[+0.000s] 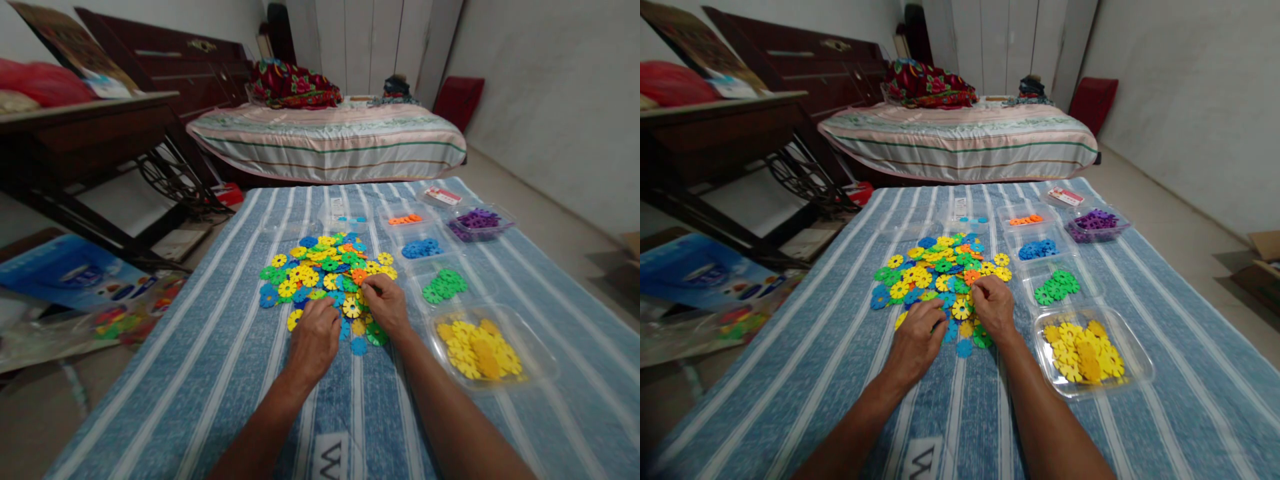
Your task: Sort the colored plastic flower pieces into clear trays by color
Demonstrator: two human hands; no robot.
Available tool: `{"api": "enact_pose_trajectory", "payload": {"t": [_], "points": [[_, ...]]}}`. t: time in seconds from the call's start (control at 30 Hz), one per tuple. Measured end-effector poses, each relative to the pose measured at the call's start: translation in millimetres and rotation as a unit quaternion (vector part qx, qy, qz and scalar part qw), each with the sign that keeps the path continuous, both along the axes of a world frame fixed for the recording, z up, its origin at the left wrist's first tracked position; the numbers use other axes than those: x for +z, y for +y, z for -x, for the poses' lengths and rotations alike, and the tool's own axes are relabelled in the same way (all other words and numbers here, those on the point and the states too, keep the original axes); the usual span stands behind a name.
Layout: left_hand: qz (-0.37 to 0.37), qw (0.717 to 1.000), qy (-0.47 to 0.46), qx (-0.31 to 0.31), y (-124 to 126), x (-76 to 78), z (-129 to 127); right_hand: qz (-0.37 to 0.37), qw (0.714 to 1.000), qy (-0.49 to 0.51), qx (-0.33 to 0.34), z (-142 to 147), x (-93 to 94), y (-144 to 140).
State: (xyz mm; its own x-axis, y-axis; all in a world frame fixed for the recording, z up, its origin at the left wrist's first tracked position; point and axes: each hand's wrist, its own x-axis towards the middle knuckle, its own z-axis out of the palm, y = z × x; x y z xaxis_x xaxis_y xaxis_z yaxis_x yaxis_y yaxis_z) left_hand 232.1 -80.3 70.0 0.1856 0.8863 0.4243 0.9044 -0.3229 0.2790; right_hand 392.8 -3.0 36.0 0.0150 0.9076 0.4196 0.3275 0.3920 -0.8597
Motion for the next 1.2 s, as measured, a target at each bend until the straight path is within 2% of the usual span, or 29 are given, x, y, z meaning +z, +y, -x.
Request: {"api": "enact_pose_trajectory", "payload": {"t": [1.2], "points": [[-0.029, 0.999, 0.005, -0.014, 1.1, 0.9, -1.2, 0.005, 1.000, -0.006, 0.006, -1.8, 1.4, -1.5]]}}
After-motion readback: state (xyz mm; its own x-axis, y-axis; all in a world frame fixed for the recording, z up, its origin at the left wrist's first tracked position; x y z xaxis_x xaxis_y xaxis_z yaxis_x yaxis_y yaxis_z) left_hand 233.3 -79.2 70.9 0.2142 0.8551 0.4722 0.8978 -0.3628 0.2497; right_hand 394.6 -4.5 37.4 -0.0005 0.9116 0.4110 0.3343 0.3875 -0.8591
